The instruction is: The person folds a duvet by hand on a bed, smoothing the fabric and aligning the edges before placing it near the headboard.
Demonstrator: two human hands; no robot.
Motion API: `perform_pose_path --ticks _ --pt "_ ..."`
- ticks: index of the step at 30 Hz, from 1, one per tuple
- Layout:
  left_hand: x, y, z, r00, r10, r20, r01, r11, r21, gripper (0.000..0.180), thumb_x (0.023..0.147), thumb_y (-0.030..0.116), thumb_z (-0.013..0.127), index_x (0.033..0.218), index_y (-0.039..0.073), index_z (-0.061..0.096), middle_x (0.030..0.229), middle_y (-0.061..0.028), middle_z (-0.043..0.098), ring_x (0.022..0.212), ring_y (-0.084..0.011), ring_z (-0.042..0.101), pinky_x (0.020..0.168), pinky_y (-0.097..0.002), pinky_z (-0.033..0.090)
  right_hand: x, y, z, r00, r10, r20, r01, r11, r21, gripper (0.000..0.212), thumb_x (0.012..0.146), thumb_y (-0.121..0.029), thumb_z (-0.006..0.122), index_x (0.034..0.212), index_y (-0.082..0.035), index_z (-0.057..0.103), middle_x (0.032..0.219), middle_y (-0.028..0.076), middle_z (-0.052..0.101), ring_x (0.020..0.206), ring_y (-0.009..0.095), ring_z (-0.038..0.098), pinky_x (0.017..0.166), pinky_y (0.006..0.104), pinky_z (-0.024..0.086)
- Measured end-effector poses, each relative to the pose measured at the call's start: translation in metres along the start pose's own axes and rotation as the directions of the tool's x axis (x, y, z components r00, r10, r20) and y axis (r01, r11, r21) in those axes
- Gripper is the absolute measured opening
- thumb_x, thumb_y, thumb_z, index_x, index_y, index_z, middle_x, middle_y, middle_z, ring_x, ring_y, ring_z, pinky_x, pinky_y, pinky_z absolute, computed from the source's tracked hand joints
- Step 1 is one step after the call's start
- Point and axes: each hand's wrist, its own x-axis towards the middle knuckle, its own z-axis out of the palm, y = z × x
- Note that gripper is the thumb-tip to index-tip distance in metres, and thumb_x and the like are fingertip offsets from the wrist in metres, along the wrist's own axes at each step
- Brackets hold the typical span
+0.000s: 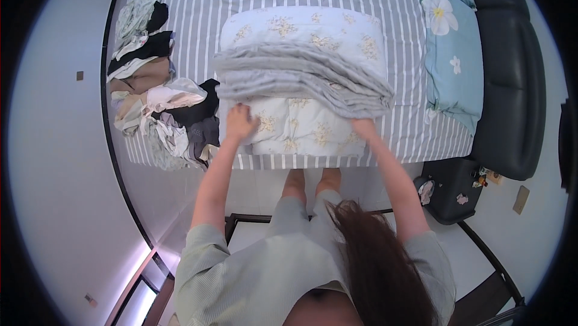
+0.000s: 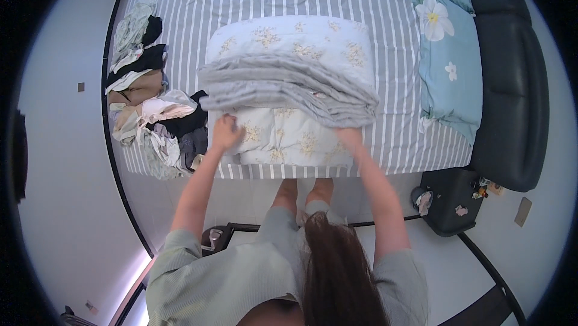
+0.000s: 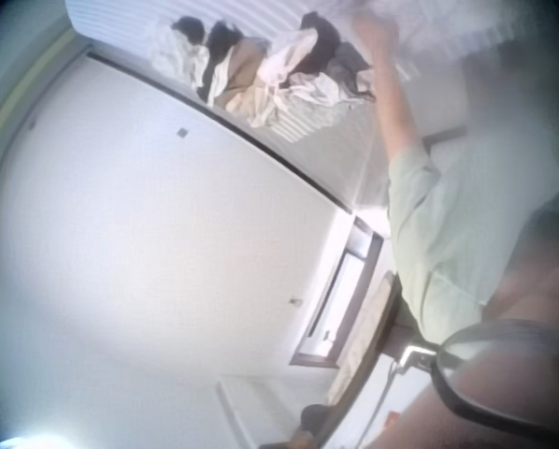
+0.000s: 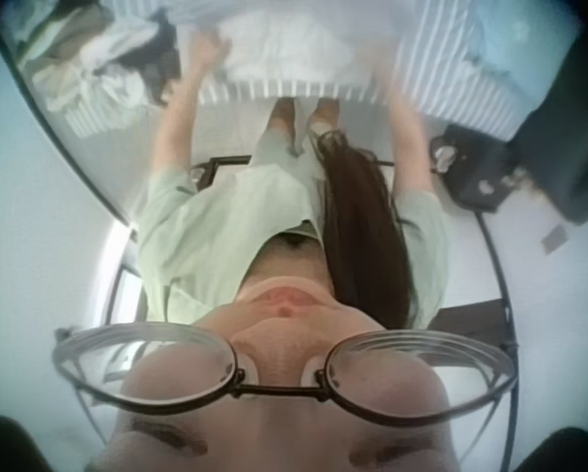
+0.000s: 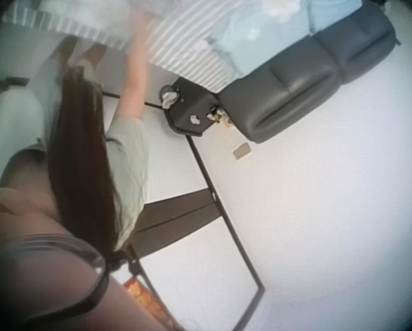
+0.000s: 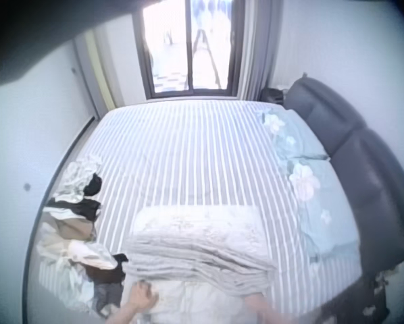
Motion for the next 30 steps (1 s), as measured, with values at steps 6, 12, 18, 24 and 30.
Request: perform_pose_path --ticks 6,12,18,24,30 --pt "-0.063 0.020 -0.015 0.935 0.304 0.181 -0.332 0.930 0.156 0.043 0.066 0.025 0.061 0.104 0.007 0.052 0.103 -0.0123 0.055 0.096 -0.0268 0.054 0.080 -0.0465 0.041 -0.057 -0.067 0.046 0.931 -0.209 0.300 0.351 0.738 -0.576 0.058 0.067 -0.022 0.063 0.120 -0.006 0.045 0.115 0.018 0.045 0.110 0.033 0.043 0.095 0.0410 0.035" --pt "-0.046 -0.005 -0.028 0.971 0.180 0.157 -0.213 0.949 0.231 0.019 0.068 0.009 0.052 0.086 0.008 0.056 0.074 -0.0043 0.060 0.071 -0.0244 0.059 0.063 -0.0359 0.045 -0.043 -0.028 0.025 1.000 -0.006 -0.019 -0.007 0.798 -0.603 0.022 0.065 -0.003 0.054 0.087 -0.007 0.054 0.087 0.011 0.059 0.087 0.030 0.056 0.073 0.0400 0.046" --pt "-0.121 -0.004 0.004 0.893 0.449 0.041 -0.451 0.885 0.119 0.020 0.065 0.007 0.055 0.085 0.008 0.055 0.081 -0.0076 0.056 0.076 -0.0244 0.055 0.069 -0.0347 0.044 -0.115 -0.013 0.012 0.922 -0.255 0.291 0.379 0.744 -0.551 0.023 0.068 -0.007 0.054 0.090 -0.008 0.056 0.083 0.007 0.059 0.084 0.027 0.057 0.075 0.0375 0.046" --pt "-0.148 -0.086 0.060 0.869 -0.201 0.452 0.476 0.589 -0.653 0.027 0.072 0.021 0.055 0.095 0.006 0.051 0.090 -0.0060 0.055 0.084 -0.0199 0.054 0.074 -0.0358 0.043 -0.111 0.014 0.036 0.963 -0.198 0.184 0.254 0.896 -0.363 0.028 0.069 -0.010 0.053 0.097 -0.004 0.052 0.092 0.011 0.057 0.090 0.027 0.054 0.079 0.0353 0.044" --pt "-0.081 -0.068 0.004 0.730 -0.343 0.591 0.413 -0.468 -0.781 0.048 0.076 0.041 0.055 0.105 0.004 0.053 0.096 -0.0079 0.058 0.092 -0.0199 0.053 0.081 -0.0352 0.041 -0.097 0.056 -0.002 0.660 0.751 -0.010 -0.086 0.089 0.992 0.047 0.084 -0.042 0.047 0.117 -0.009 0.045 0.106 0.006 0.056 0.094 0.018 0.054 0.080 0.0302 0.043"
